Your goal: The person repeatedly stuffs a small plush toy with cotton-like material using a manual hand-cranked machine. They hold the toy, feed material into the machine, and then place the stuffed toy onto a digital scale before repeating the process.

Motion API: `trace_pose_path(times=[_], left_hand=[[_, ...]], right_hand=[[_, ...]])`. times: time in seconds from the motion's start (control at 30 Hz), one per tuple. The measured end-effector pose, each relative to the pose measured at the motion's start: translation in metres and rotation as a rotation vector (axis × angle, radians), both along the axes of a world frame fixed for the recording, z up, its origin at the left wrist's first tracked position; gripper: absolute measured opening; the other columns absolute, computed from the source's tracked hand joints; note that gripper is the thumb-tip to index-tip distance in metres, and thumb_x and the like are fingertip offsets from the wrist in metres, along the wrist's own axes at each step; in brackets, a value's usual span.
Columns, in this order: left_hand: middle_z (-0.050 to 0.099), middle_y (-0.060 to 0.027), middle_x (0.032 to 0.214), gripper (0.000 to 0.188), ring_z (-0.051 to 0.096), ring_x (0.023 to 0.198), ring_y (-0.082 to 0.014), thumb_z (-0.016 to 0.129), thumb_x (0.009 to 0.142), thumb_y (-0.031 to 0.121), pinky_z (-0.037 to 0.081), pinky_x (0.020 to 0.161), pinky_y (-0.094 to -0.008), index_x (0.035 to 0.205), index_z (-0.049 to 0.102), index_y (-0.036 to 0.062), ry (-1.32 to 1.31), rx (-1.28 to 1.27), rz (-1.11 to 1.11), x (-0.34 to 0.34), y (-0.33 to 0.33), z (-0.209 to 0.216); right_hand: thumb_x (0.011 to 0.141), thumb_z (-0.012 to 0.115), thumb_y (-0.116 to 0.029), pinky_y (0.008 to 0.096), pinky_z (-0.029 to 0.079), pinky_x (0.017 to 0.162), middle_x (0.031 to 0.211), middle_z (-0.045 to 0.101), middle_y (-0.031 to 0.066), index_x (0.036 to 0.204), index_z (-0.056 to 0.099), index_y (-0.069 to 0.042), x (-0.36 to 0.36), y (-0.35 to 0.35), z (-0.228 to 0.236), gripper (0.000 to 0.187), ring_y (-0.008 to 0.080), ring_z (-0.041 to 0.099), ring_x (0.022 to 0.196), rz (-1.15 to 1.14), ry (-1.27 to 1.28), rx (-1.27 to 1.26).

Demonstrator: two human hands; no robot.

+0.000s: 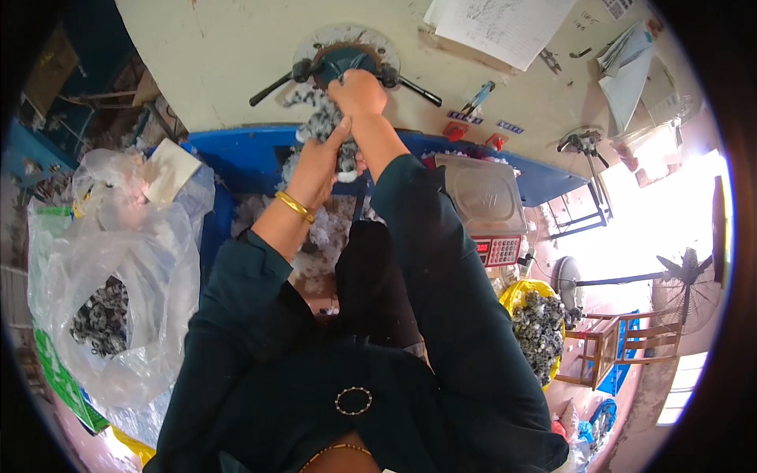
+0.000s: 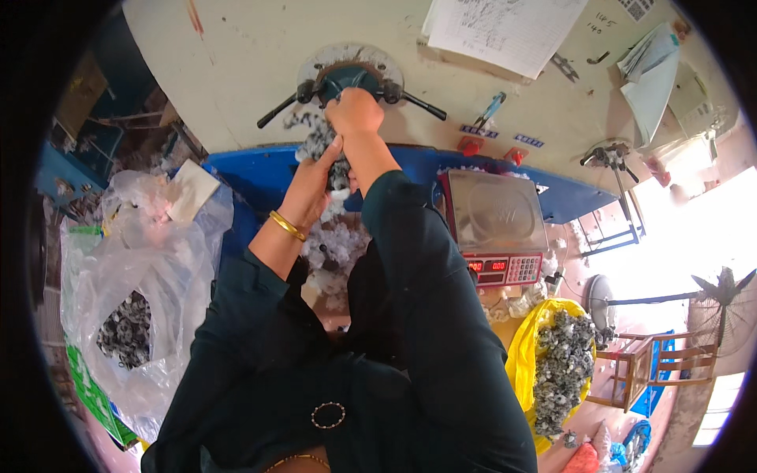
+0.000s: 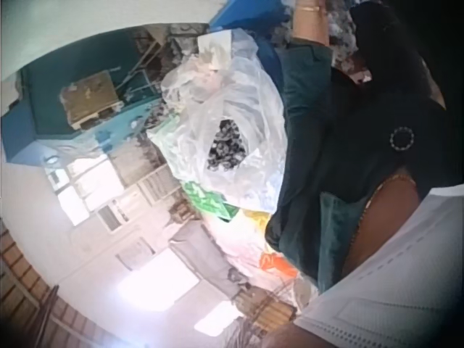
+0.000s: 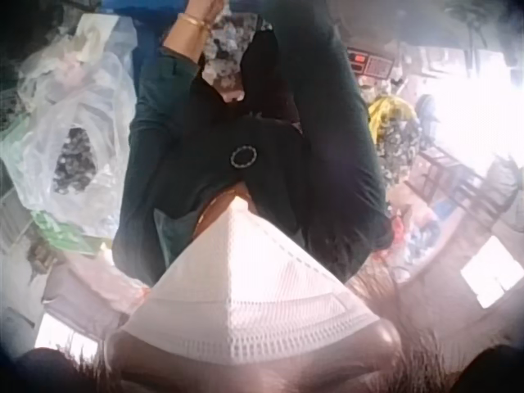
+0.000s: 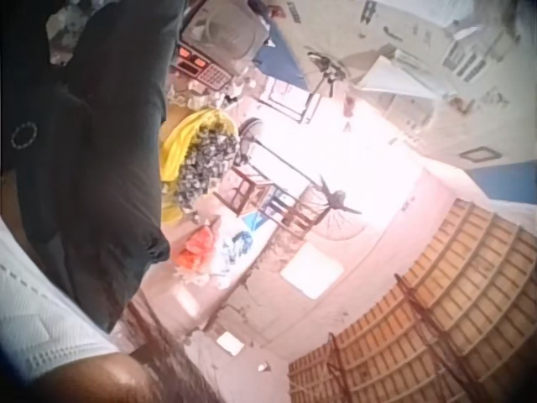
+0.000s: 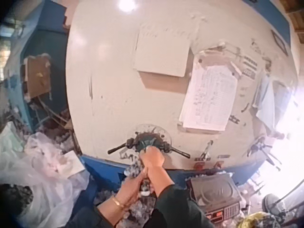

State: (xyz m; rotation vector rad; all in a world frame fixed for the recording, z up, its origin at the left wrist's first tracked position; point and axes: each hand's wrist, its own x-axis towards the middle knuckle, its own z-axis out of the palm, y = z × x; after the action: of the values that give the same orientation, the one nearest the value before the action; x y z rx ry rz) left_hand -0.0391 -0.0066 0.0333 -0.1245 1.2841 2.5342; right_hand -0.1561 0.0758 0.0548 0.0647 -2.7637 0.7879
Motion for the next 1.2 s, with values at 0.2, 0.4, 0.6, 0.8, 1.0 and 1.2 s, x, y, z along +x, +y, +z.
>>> trace_pose_path(times=[0.2, 0.4, 0.6, 0.8, 1.0, 1.2], left_hand=[[0.058, -0.0044, 0.067, 0.033, 0.054, 0.051, -0.0135, 0.07, 0.087, 0.023, 0.045, 0.047, -0.0238, 0.101, 0.053, -0.0019, 0.164, -0.127, 0.078, 0.031, 0.001, -0.014], [0.059, -0.0125, 0.062, 0.037, 0.056, 0.051, -0.0148, 0.073, 0.08, 0.024, 0.043, 0.047, -0.0304, 0.084, 0.055, -0.0081, 0.164, -0.735, -0.173, 0.056, -0.023, -0.039], [0.063, -0.0165, 0.074, 0.029, 0.059, 0.068, -0.0345, 0.066, 0.081, 0.026, 0.046, 0.063, -0.0388, 0.087, 0.064, -0.0027, 0.602, -0.882, 0.242, 0.046, -0.029, -0.017], [0.05, 0.0025, 0.062, 0.021, 0.044, 0.05, -0.009, 0.067, 0.086, 0.024, 0.038, 0.048, -0.027, 0.075, 0.061, 0.0067, -0.063, -0.159, 0.046, -0.024, -0.022, -0.007], [0.066, -0.0039, 0.081, 0.022, 0.064, 0.068, -0.012, 0.065, 0.088, 0.021, 0.052, 0.056, -0.0249, 0.099, 0.064, 0.0015, -0.105, -0.088, 0.012, 0.029, -0.027, -0.012], [0.067, -0.0097, 0.087, 0.023, 0.065, 0.072, -0.0152, 0.064, 0.088, 0.015, 0.049, 0.057, -0.0233, 0.103, 0.059, -0.0023, -0.046, -0.045, -0.025, 0.056, -0.025, -0.016]], right_hand=[[0.074, 0.06, -0.036, 0.0452, 0.05, 0.067, 0.081, 0.066, 0.0161, 0.076, 0.063, -0.005, 0.019, 0.005, -0.015, 0.032, 0.0373, 0.063, 0.079, 0.029, 0.105, 0.003], [0.077, 0.063, -0.032, 0.0463, 0.049, 0.067, 0.08, 0.064, 0.0179, 0.076, 0.063, -0.003, 0.076, 0.007, -0.006, 0.03, 0.0381, 0.062, 0.08, 0.112, 0.015, 0.03], [0.077, 0.064, -0.031, 0.0416, 0.052, 0.073, 0.087, 0.067, 0.0162, 0.085, 0.069, -0.005, 0.057, 0.009, 0.001, 0.027, 0.0348, 0.065, 0.087, 0.15, -0.06, 0.225], [0.075, 0.062, -0.032, 0.0438, 0.052, 0.069, 0.086, 0.067, 0.0161, 0.083, 0.068, -0.006, -0.001, -0.002, 0.0, 0.028, 0.0357, 0.065, 0.083, 0.013, 0.028, 0.078], [0.074, 0.06, -0.027, 0.0453, 0.051, 0.067, 0.08, 0.066, 0.018, 0.078, 0.066, -0.003, 0.047, -0.001, -0.005, 0.025, 0.0371, 0.064, 0.079, 0.071, 0.084, 0.047], [0.073, 0.063, -0.03, 0.0469, 0.046, 0.06, 0.069, 0.06, 0.02, 0.066, 0.056, -0.002, 0.074, 0.004, -0.012, 0.029, 0.0416, 0.058, 0.069, 0.078, 0.119, -0.087]])
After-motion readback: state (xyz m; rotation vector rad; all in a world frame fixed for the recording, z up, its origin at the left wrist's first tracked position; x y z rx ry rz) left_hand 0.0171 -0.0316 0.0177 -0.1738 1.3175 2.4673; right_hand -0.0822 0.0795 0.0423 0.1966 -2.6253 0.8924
